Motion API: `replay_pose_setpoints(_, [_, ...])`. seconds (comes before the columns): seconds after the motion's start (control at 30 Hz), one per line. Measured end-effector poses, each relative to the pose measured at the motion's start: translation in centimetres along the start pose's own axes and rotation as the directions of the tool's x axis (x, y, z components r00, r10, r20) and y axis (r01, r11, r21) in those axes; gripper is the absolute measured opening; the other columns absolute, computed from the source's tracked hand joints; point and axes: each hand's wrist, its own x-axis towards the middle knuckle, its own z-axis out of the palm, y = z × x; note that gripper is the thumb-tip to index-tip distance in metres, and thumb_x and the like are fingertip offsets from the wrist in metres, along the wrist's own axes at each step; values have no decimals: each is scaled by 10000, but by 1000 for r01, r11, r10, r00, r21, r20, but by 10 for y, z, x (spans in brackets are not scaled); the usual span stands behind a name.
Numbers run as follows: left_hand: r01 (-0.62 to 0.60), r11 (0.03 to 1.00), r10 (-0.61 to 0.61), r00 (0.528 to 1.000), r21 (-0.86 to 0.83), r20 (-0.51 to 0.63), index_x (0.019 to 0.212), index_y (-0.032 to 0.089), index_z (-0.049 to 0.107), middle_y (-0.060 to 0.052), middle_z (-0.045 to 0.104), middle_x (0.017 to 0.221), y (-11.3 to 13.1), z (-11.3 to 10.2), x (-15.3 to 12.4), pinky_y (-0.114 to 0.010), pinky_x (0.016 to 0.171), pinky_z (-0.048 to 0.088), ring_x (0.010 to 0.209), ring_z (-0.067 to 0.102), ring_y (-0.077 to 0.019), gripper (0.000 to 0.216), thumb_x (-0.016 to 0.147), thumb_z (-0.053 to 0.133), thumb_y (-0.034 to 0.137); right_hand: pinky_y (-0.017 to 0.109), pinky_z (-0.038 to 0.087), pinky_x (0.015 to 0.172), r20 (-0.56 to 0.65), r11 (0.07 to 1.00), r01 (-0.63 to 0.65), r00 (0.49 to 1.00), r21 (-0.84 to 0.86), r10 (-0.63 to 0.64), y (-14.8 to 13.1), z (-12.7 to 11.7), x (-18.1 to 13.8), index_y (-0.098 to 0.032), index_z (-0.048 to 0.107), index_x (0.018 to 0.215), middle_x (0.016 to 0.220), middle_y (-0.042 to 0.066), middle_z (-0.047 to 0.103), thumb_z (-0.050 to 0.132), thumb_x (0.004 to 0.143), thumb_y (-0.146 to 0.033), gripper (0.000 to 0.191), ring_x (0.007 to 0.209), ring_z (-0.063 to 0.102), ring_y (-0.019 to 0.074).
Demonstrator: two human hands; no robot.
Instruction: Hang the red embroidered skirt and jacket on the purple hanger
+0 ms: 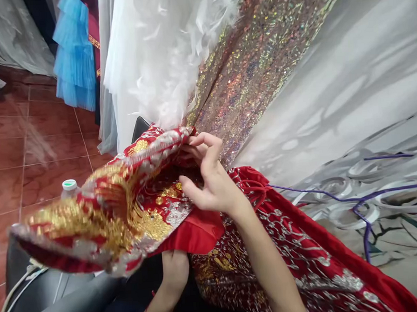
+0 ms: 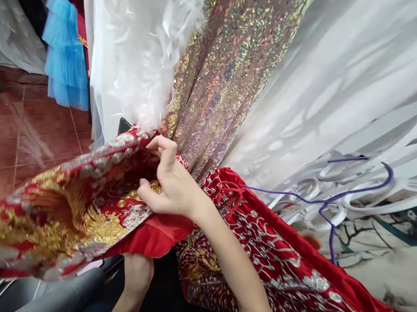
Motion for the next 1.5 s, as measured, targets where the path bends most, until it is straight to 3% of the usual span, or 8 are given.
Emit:
replay_pose_setpoints(0.2, [-161, 987, 162, 987, 24, -11, 1059, 209, 705, -72, 742, 1045, 15, 9, 9, -372, 1113, 469, 1204, 634, -277, 410, 774, 750, 501, 541, 347, 1193, 317, 981, 24, 948, -190, 38, 9, -27, -14, -203, 353, 1420, 1462, 189, 446, 752, 771, -566, 843, 1470, 345, 361])
replay_pose_setpoints(0.47, [-219, 963, 209, 975, 154, 78, 880, 213, 685, -25, 711, 893, 44, 28, 8, -248, 803, 518, 838, 636, -180, 256, 807, 707, 458, 350, 462, 1069, 124, 867, -181, 956, -464, 266, 69, -50, 2, -148, 672, 1196, 1348, 144, 636, 446, 852, -54, 423, 1268, 590, 229])
replay_pose_setpoints(0.67, [-380, 898, 280, 884, 223, 375, 925, 212, 639, 14, 601, 830, 60, 36, 24, -198, 734, 435, 754, 533, -126, 198, 979, 553, 382, 358, 513, 865, -216, 259, -601, 602, -756, 769, 104, -97, -1, -114, 740, 1110, 1123, 214, 733, 445, 958, -192, 340, 1073, 685, 300])
replay_pose_setpoints(0.9, [-233, 924, 97, 909, 302, 405, 973, 207, 616, 10, 638, 885, 35, 34, 35, -206, 763, 429, 779, 548, -133, 255, 969, 575, 459, 315, 496, 805, -253, 100, -658, 420, -746, 871, 116, -103, -26, -269, 764, 1198, 1190, 152, 737, 514, 888, -136, 419, 1100, 693, 265])
replay_pose_setpoints(1.03, [-211, 918, 65, 917, 337, 394, 969, 205, 634, 6, 645, 843, 35, 34, 38, -217, 744, 443, 754, 558, -145, 288, 954, 589, 490, 314, 462, 729, -426, 28, -702, 463, -712, 777, 100, -123, -40, -179, 762, 1157, 1058, 189, 750, 460, 896, -173, 400, 928, 706, 267])
replay_pose_setpoints(1.23, [-309, 852, 108, 894, 422, 435, 920, 196, 648, 5, 650, 774, 33, 42, 34, -229, 663, 431, 676, 556, -139, 299, 957, 568, 482, 316, 369, 616, -545, 187, -672, 707, -717, 451, 50, -159, -93, -186, 696, 1147, 671, 76, 639, 424, 834, -197, 415, 619, 559, 229])
replay_pose_setpoints(1.33, [-499, 738, 165, 786, 454, 596, 814, 202, 629, 2, 636, 718, 29, 54, 29, -253, 672, 431, 654, 564, -149, 259, 939, 593, 427, 302, 349, 618, -370, 253, -580, 739, -774, 563, 34, -157, -109, -207, 698, 1104, 624, 40, 620, 429, 826, -211, 387, 585, 524, 204])
replay_pose_setpoints(1.5, [-792, 539, 465, 563, 286, 683, 869, 222, 633, -40, 694, 879, 46, 94, 28, -322, 857, 473, 858, 632, -201, 106, 880, 670, 321, 306, 255, 607, -351, 21, -490, 654, -872, 671, 30, -141, -113, -179, 738, 977, 661, 98, 672, 423, 860, -236, 341, 605, 552, 208])
